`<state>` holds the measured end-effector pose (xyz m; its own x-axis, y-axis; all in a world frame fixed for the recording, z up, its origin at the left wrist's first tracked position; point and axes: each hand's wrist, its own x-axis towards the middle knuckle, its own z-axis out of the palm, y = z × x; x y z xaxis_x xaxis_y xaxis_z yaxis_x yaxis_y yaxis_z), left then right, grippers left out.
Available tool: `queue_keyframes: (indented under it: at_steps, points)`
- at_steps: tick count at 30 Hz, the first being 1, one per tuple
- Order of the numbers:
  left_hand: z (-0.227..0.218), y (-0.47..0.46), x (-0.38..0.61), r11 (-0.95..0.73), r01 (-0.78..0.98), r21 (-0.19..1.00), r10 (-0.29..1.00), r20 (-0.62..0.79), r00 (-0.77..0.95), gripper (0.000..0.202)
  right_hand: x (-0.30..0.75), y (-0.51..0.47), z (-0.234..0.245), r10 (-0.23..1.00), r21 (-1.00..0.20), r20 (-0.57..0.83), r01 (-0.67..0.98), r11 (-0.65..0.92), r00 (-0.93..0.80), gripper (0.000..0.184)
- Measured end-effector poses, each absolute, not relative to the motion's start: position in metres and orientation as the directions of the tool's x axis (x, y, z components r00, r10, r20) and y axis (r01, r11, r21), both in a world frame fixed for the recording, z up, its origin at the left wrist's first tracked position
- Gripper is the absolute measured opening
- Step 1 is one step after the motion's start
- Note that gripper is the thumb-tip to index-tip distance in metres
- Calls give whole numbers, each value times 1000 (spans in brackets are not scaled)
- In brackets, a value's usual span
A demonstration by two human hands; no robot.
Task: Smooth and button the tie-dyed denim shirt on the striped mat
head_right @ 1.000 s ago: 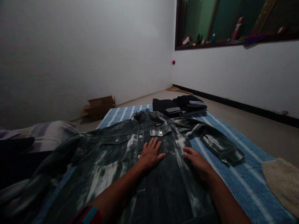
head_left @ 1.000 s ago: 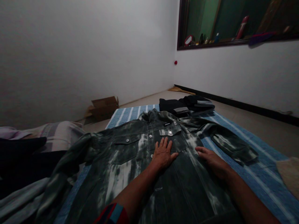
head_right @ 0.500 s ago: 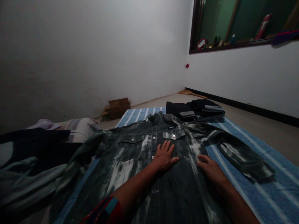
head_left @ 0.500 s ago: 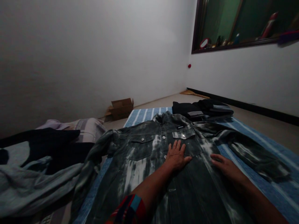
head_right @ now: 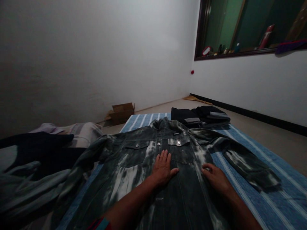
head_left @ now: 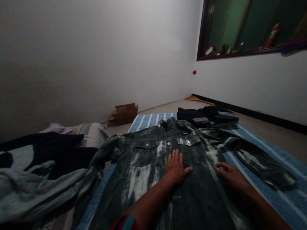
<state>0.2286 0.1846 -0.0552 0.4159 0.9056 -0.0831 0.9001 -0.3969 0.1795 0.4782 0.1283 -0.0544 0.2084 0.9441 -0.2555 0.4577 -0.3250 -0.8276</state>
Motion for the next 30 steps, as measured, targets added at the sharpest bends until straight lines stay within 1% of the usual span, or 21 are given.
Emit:
queue_keyframes:
  at_steps: [4, 8, 14, 18, 23, 27, 30]
  points:
    - [-57, 180, 226, -390, 899, 200, 906, -90, 413, 88, 480, 128, -56, 946, -831, -262, 453, -322, 192, 60]
    - [-59, 171, 220, -336, 920, 201, 930, -82, 358, 93, 481, 129, -60, 949, -838, -242, 450, -310, 203, 56]
    - [-60, 168, 215, -334, 923, 189, 931, -85, 354, 93, 481, 129, -59, 947, -833, -249, 454, -317, 205, 59]
    - [-54, 163, 217, -322, 924, 207, 930, -113, 350, 93, 482, 131, -60, 951, -835, -236, 459, -303, 197, 61]
    - [-48, 150, 217, -323, 922, 215, 921, -151, 358, 96, 484, 130, -66, 961, -848, -206, 456, -269, 184, 57]
    - [-56, 146, 213, -342, 913, 223, 919, -125, 375, 97, 484, 129, -67, 951, -843, -240, 444, -304, 196, 59]
    - [-60, 147, 211, -353, 906, 235, 917, -103, 384, 97, 483, 129, -62, 948, -832, -239, 460, -311, 208, 61]
